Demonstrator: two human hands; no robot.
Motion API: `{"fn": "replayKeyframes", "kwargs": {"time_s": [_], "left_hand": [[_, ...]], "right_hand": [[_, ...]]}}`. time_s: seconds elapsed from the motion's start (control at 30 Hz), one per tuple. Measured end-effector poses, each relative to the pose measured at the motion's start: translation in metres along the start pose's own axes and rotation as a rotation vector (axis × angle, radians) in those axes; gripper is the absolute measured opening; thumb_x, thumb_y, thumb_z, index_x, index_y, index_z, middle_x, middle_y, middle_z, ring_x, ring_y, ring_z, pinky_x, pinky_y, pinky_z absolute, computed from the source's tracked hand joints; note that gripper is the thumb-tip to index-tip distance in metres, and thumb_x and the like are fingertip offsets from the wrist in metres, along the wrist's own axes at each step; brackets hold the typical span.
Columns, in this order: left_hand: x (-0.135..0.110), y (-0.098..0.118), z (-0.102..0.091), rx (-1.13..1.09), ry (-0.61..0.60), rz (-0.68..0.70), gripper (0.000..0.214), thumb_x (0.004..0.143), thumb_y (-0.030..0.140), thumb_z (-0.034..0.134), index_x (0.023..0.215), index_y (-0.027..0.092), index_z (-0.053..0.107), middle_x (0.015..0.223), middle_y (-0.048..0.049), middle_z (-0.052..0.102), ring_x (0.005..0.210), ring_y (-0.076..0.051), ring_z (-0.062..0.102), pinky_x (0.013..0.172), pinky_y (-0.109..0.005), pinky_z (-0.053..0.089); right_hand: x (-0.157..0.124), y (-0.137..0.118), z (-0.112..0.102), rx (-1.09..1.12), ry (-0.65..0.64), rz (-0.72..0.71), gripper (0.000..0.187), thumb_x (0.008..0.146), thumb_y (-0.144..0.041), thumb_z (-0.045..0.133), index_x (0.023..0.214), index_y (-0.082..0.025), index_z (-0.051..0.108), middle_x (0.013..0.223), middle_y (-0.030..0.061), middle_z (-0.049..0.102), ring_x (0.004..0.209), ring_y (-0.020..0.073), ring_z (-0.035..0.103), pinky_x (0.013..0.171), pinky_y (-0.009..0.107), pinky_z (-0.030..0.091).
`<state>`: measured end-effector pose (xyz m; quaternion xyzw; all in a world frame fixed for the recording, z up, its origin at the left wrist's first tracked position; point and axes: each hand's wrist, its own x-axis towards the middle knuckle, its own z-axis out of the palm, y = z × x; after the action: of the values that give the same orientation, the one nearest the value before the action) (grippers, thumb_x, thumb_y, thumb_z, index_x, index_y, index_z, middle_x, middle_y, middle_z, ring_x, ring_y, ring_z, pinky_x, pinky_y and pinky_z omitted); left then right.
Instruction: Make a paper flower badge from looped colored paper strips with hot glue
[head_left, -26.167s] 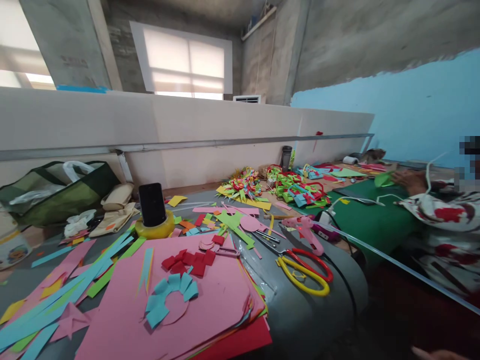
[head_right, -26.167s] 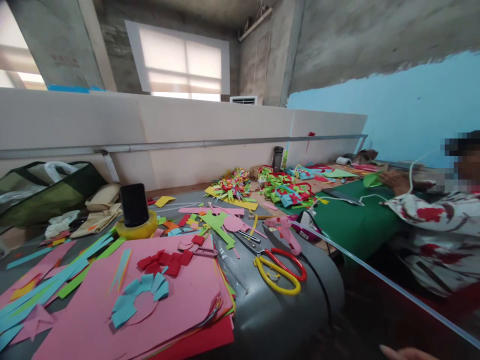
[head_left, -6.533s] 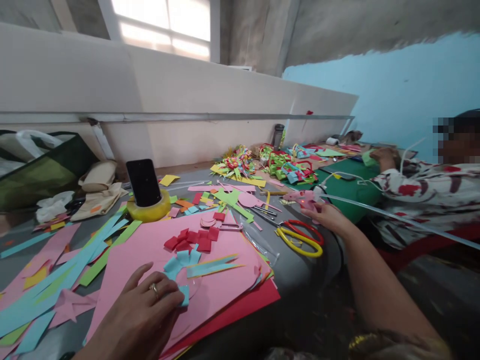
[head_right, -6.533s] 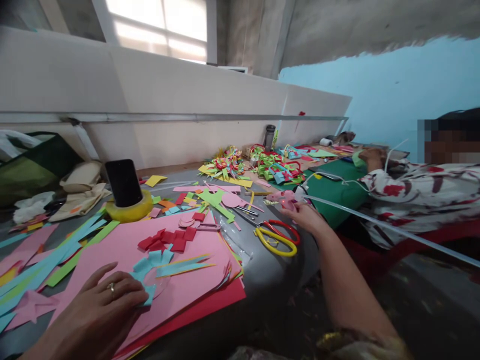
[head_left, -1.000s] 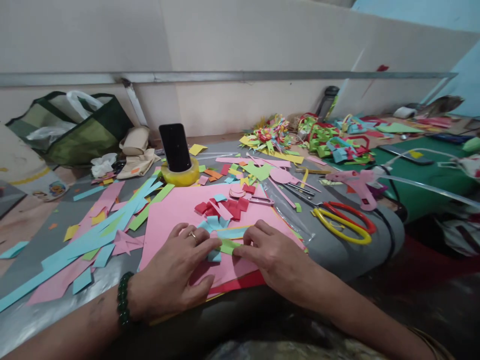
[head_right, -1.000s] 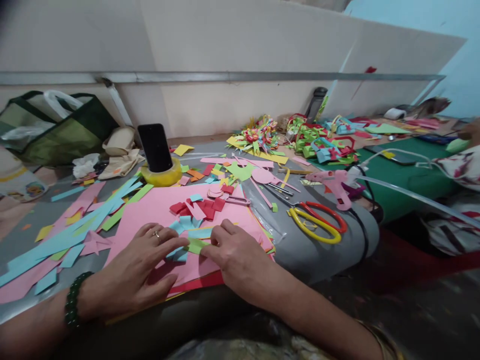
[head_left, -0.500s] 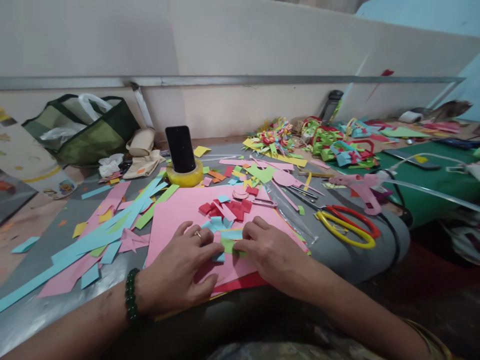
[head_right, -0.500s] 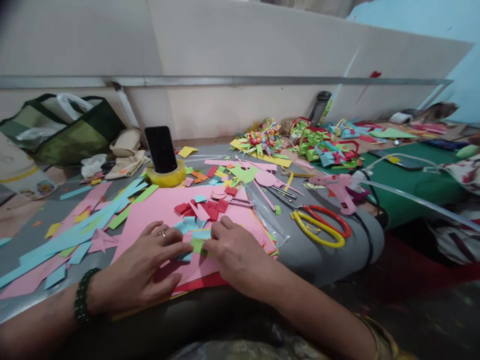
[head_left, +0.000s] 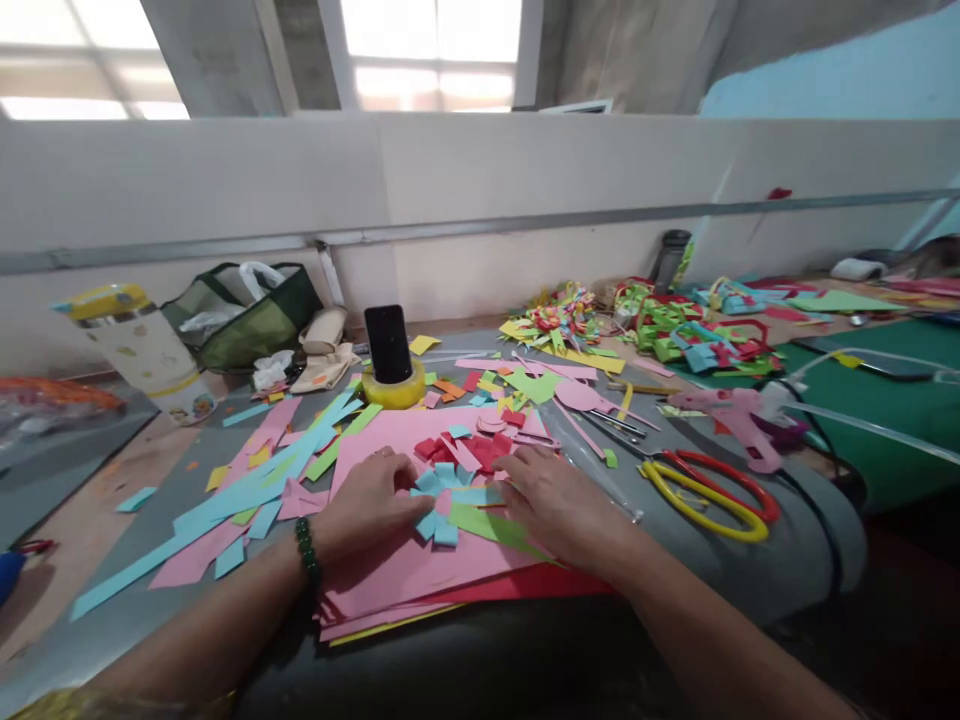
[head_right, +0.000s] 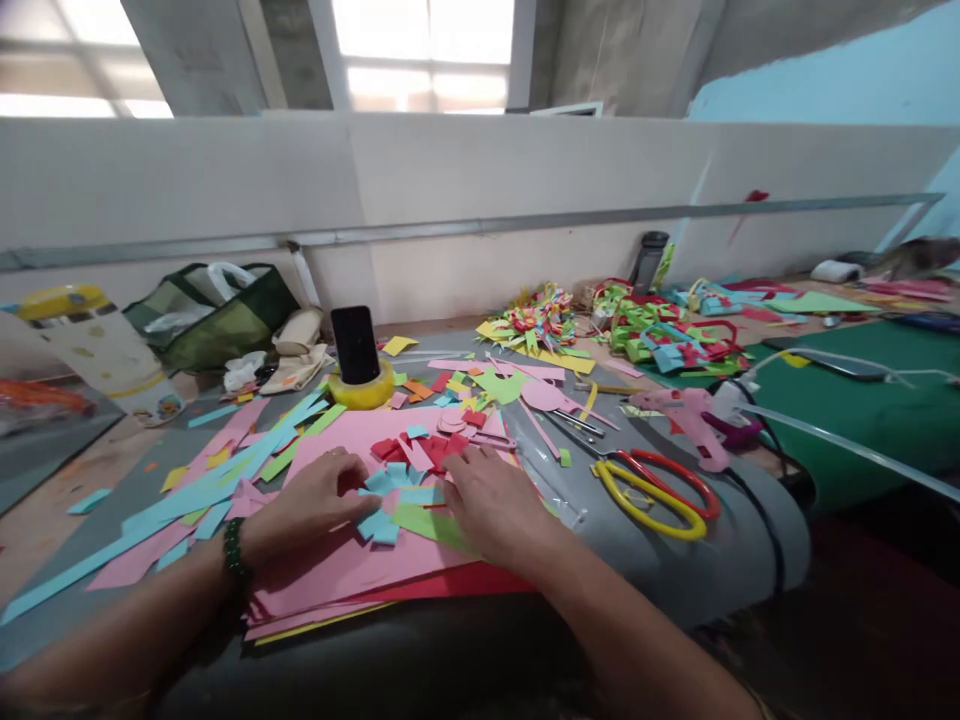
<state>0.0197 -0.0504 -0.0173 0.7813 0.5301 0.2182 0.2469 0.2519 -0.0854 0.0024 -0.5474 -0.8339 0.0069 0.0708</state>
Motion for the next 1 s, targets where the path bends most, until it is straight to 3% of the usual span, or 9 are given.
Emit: {"fn": "replayKeyframes", "kwargs": {"time_s": [0.2,0.4,0.57,0.73,0.87,1.0], "left_hand": [[0.009,0.002,-0.001,-0.228,-0.135,-0.020,0.012,0.069,0.029,0.055,0.070,0.017,0.054,0.066,0.0012,0.056,0.062,-0.014,0.051,0.059,-0.026,0.038],[0.012,-0.007,-0.039,-0.366,-0.213,-0.081,0.023,0.067,0.032,0.060,0.082,0.017,0.053,0.058,0.0082,0.040,0.052,-0.009,0.036,0.051,-0.022,0.028],[0.014,-0.002,-0.063,-0.419,-0.322,-0.050,0.040,0.066,0.027,0.065,0.105,0.018,0.058,0.076,0.0036,0.050,0.068,-0.012,0.044,0.060,-0.023,0.035],[0.023,0.021,-0.063,-0.410,-0.388,0.001,0.052,0.067,0.022,0.065,0.118,0.019,0.055,0.093,-0.0008,0.054,0.081,-0.014,0.047,0.066,-0.024,0.037],[0.034,0.017,-0.056,-0.449,-0.425,-0.013,0.052,0.064,0.015,0.065,0.115,0.019,0.059,0.087,0.0009,0.055,0.077,-0.014,0.047,0.064,-0.023,0.036],[0.039,-0.015,-0.053,-0.555,-0.443,-0.032,0.039,0.063,0.015,0.065,0.102,0.018,0.063,0.094,-0.0015,0.060,0.083,-0.016,0.052,0.069,-0.024,0.040]], "right_hand": [[0.000,0.004,-0.013,0.030,0.143,-0.095,0.025,0.096,-0.030,0.047,0.108,-0.018,0.066,0.105,0.0108,0.065,0.103,0.0253,0.055,0.091,0.040,0.043],[-0.008,0.022,-0.014,0.125,0.163,-0.096,0.022,0.094,-0.021,0.048,0.104,-0.017,0.067,0.104,0.0088,0.067,0.100,0.0228,0.057,0.089,0.038,0.045],[-0.016,0.031,-0.005,0.342,0.193,-0.116,0.024,0.095,-0.028,0.046,0.106,-0.019,0.066,0.108,0.0084,0.067,0.106,0.0223,0.057,0.092,0.038,0.044],[-0.013,0.027,-0.011,0.583,0.186,-0.029,0.040,0.094,-0.044,0.048,0.124,-0.020,0.057,0.125,0.0093,0.062,0.105,0.0210,0.060,0.088,0.035,0.047],[-0.004,0.025,-0.009,0.526,0.156,-0.116,0.028,0.094,-0.026,0.047,0.115,-0.020,0.064,0.118,0.0076,0.065,0.110,0.0206,0.058,0.095,0.036,0.043],[0.001,0.033,-0.011,0.395,0.091,-0.059,0.032,0.086,-0.006,0.046,0.107,-0.018,0.067,0.113,0.0087,0.065,0.113,0.0217,0.056,0.097,0.037,0.041]]}}
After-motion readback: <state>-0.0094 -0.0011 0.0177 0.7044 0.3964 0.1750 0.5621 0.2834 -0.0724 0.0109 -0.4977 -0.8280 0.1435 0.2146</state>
